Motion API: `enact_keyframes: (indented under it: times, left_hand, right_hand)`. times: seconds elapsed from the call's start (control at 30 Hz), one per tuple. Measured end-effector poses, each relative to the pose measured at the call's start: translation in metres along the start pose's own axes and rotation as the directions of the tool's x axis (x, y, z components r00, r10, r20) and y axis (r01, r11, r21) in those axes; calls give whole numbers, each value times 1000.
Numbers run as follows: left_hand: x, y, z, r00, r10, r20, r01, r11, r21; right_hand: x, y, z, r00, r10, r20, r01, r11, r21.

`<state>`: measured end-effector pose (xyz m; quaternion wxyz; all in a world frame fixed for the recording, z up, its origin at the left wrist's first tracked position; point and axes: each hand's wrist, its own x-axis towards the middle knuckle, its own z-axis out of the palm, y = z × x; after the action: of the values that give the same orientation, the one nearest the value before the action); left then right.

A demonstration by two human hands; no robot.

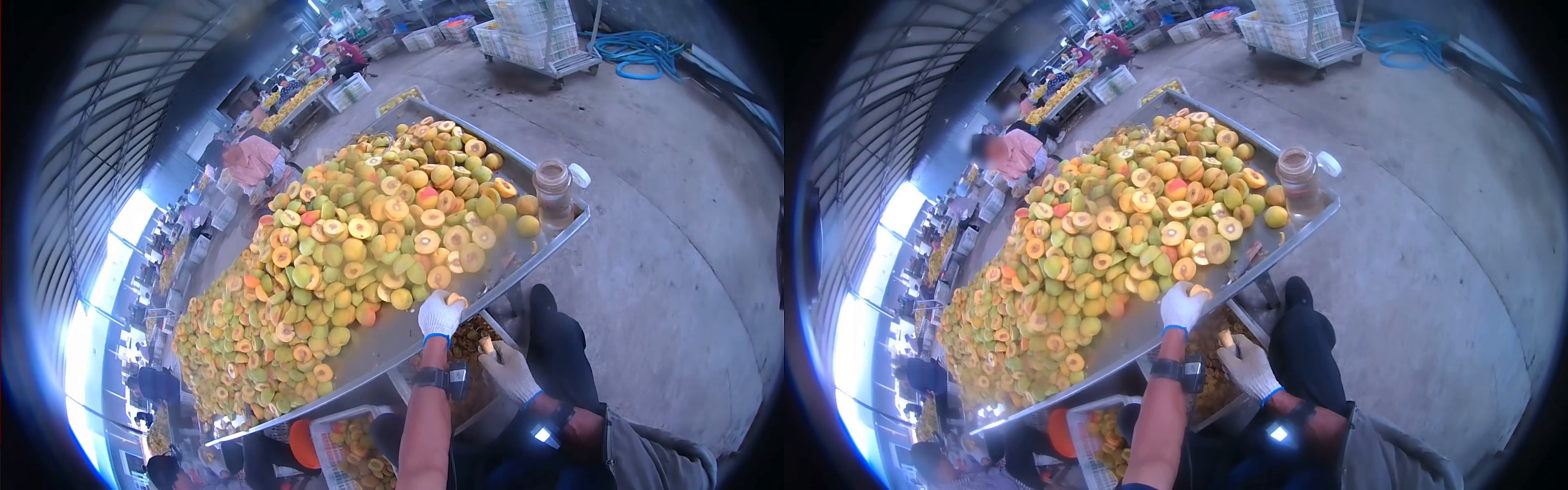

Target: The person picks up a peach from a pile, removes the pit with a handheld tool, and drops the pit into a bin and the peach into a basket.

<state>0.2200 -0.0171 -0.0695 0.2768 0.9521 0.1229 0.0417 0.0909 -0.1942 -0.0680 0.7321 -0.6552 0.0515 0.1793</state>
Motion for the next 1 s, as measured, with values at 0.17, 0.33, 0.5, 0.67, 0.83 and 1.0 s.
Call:
enact_keyframes:
  times: [0.17, 0.33, 0.5, 0.67, 0.83, 1.0]
  left_hand:
    - [-16, -2, -23, 946, 56, -319, -87, 993, -83]
    - [-89, -9, -65, 952, -268, -147, -36, 380, -924]
    - [-156, -19, -73, 964, -245, 104, 29, -291, -956]
    - [-180, -4, -85, 938, -305, 164, 69, -299, -952]
    - [-181, -19, -74, 932, -310, 190, 88, -314, -945]
    - [-188, -11, -72, 915, -387, 116, -14, -317, -948]
  right_hand:
    - [-4, 2, 3, 999, -16, 31, 16, 1000, -6]
    - [-14, -15, 7, 979, -158, 130, 171, 981, -97]
    - [-42, -55, 20, 922, -186, 340, 299, 900, -318]
    - [-53, -60, 41, 884, -177, 433, 385, 801, -458]
    - [-57, -59, 52, 895, -145, 421, 377, 749, -545]
    - [-60, -60, 66, 894, -220, 391, 407, 764, -500]
